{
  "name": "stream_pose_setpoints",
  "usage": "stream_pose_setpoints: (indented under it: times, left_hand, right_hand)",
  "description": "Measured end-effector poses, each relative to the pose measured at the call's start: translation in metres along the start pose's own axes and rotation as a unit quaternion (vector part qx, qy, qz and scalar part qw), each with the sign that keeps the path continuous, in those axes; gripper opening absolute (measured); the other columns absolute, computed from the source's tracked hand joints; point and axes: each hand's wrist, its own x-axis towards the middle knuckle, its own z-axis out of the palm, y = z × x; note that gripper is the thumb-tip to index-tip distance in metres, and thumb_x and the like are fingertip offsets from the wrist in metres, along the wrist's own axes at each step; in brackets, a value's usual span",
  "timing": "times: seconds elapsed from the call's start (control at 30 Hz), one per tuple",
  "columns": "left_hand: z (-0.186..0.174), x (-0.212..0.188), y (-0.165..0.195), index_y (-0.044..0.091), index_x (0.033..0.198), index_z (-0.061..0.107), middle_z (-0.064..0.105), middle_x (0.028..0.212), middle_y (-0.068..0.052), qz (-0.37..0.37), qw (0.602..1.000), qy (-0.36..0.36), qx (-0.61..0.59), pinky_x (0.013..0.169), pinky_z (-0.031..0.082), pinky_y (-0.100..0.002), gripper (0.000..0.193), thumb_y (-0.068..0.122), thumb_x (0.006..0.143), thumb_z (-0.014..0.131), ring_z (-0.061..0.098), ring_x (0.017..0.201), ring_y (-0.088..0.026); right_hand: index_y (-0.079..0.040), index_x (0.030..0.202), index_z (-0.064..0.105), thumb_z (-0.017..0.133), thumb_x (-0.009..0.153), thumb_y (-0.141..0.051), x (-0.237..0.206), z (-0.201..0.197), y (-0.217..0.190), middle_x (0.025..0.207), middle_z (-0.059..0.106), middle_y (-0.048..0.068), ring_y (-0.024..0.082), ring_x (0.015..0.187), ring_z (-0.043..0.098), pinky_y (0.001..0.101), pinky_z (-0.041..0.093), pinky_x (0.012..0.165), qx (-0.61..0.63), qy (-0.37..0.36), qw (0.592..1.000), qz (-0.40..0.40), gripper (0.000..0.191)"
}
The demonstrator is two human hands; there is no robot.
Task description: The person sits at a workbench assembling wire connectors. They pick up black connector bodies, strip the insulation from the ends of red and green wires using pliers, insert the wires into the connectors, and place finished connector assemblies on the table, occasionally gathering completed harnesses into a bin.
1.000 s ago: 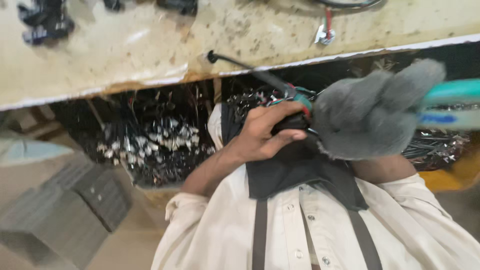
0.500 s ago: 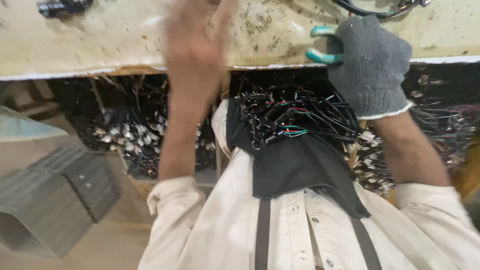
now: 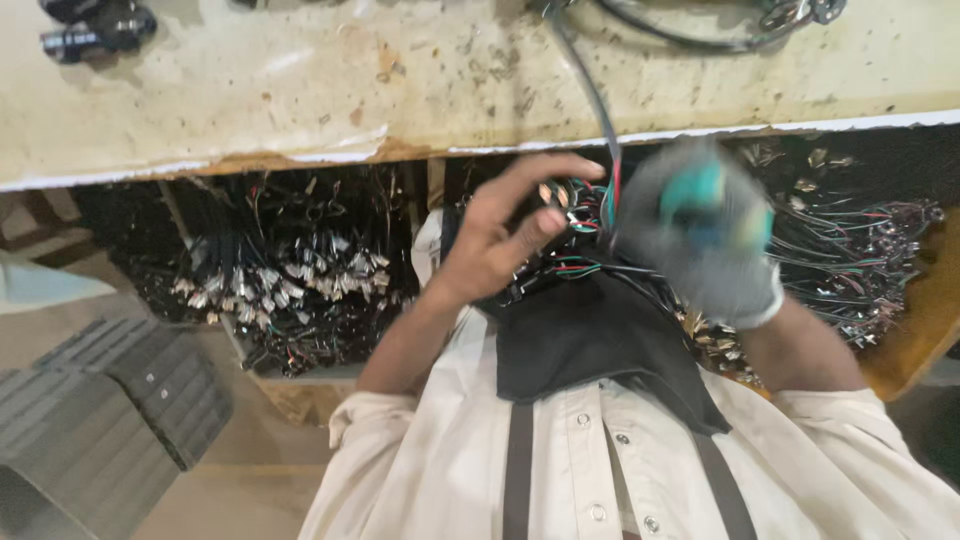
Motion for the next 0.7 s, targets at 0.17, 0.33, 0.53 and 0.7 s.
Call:
stream_pose_setpoints:
  times: [0.17,0.33,0.53,0.7]
  left_hand:
    - [0.013,-0.004,0.001,0.005,0.143,0.056,0.075,0.116,-0.004,-0.181,0.980,-0.061,-0.058,0.094,0.060,-0.029,0.037,0.019,0.108,0.059,0.071,0.101,-0.014]
    - [0.029,-0.008,-0.006,0.002,0.135,0.056,0.069,0.123,-0.011,-0.063,0.990,0.014,0.126,0.096,0.057,-0.030,0.038,0.014,0.103,0.072,0.070,0.114,-0.022]
    - [0.025,-0.021,-0.012,0.003,0.130,0.062,0.073,0.120,-0.008,-0.046,0.992,0.015,0.119,0.086,0.058,-0.028,0.037,0.015,0.099,0.078,0.074,0.095,-0.018]
    - [0.022,-0.018,-0.007,0.004,0.130,0.059,0.073,0.121,-0.008,0.026,0.994,-0.024,0.101,0.087,0.060,-0.026,0.037,0.015,0.100,0.079,0.075,0.094,-0.018]
  right_hand:
    - [-0.022,0.084,0.070,0.081,0.065,-0.036,-0.011,0.010,0.007,0.085,0.067,0.001,0.026,0.075,0.066,0.0398,0.050,0.062,0.204,-0.158,0.960,-0.111,0.026]
    - [-0.009,0.109,0.064,0.071,0.103,-0.027,-0.035,0.041,0.012,0.101,0.067,0.005,0.019,0.084,0.069,0.0317,0.055,0.075,0.533,-0.098,0.835,0.096,0.020]
    - [-0.008,0.109,0.063,0.069,0.103,-0.019,-0.057,0.030,-0.011,0.095,0.063,0.006,0.019,0.077,0.062,0.0302,0.049,0.067,0.614,0.046,0.753,0.230,0.014]
    - [-0.007,0.113,0.063,0.070,0.104,-0.014,-0.071,0.053,-0.028,0.094,0.061,0.007,0.019,0.075,0.059,0.0294,0.046,0.064,0.621,0.060,0.747,0.229,0.013]
